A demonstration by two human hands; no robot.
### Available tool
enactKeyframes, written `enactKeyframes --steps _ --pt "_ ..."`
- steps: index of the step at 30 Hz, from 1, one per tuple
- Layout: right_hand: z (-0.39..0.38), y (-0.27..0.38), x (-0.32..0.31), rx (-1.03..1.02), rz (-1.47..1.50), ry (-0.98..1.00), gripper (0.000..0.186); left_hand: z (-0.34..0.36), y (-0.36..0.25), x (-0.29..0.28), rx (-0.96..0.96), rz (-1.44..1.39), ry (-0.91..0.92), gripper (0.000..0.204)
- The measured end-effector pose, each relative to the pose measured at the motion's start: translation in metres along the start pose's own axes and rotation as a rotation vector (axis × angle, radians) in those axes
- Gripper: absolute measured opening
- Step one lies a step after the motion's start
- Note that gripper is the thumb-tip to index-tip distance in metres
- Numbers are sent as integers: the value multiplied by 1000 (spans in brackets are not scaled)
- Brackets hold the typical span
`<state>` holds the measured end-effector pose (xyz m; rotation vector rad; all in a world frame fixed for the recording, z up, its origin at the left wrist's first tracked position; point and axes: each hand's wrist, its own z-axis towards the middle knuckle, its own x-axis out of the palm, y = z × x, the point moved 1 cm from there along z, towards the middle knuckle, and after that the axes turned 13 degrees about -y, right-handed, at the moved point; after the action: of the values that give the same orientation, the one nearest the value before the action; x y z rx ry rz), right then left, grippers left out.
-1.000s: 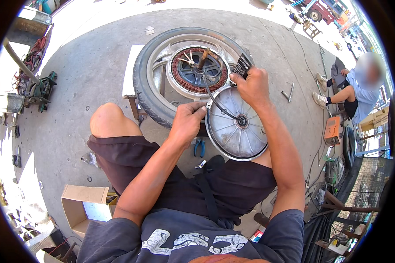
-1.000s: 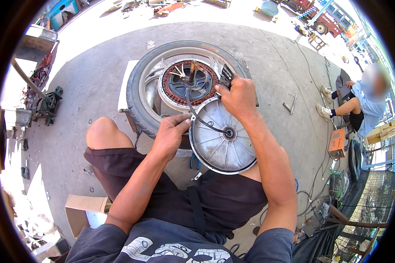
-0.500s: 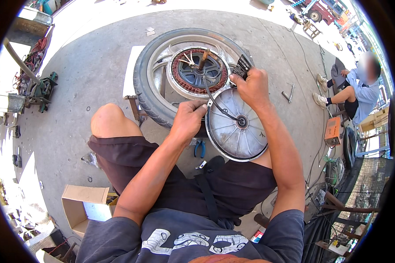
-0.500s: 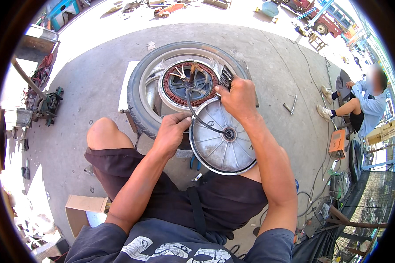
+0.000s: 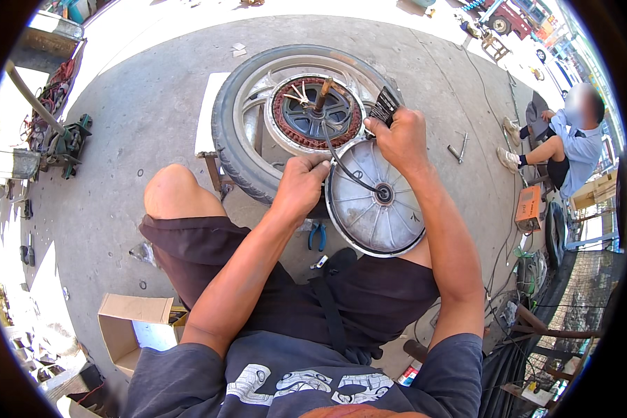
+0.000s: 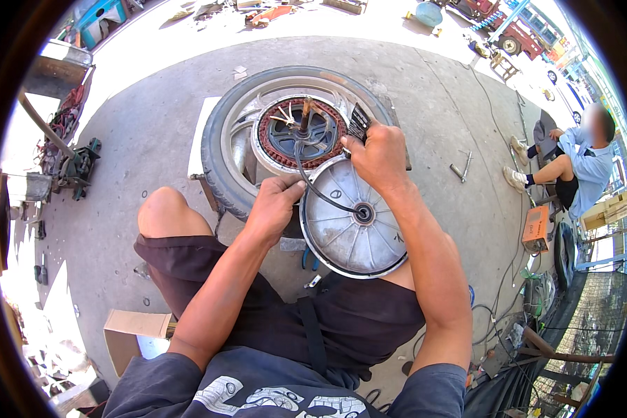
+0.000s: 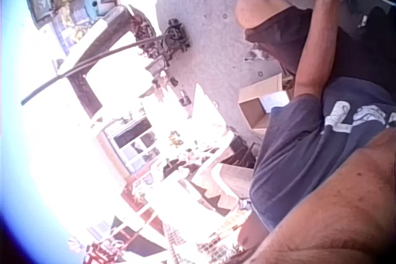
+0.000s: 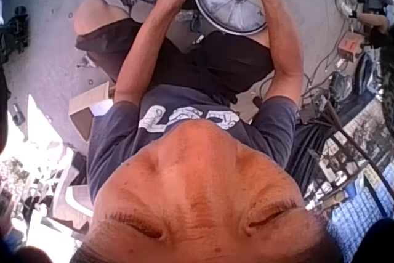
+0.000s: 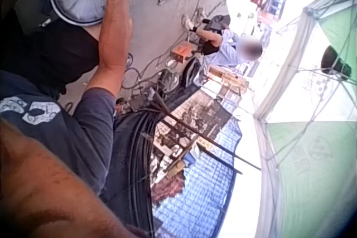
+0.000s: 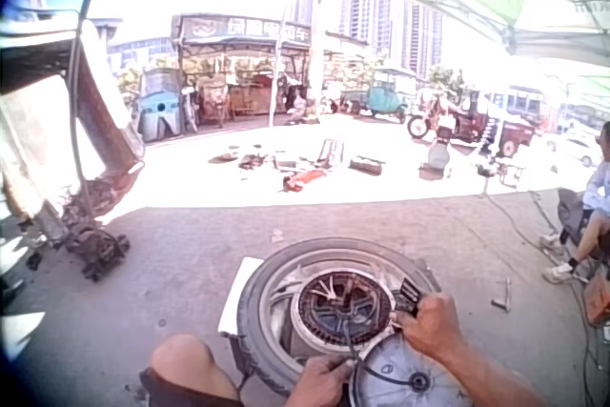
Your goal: The person sits on the ground and works on a disassembled electric motor. They handle the motor housing and wires, then apply a substance from a tube onto the motor's internal components.
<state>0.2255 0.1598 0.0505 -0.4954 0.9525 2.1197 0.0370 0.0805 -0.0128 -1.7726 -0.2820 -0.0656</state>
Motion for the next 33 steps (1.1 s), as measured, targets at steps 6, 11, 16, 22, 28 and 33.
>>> enactKeyframes --steps 6,11,16,22,28,33 --pt "0 2 -1 6 -15 5 23 4 2 2 -5 -31 21 28" --pt "0 2 -1 -5 -6 0 24 9 4 1 9 -11 31 28" --pt "0 -1 0 -1 -11 3 24 11 4 4 5 -10 27 27" --pt "0 0 -1 -12 -13 2 24 14 3 4 -2 -9 29 25" --pt "0 1 -1 -8 1 -2 24 19 7 4 -6 -51 49 23" --pt "0 5 -3 -23 -3 -6 24 21 5 6 -13 -50 63 22"
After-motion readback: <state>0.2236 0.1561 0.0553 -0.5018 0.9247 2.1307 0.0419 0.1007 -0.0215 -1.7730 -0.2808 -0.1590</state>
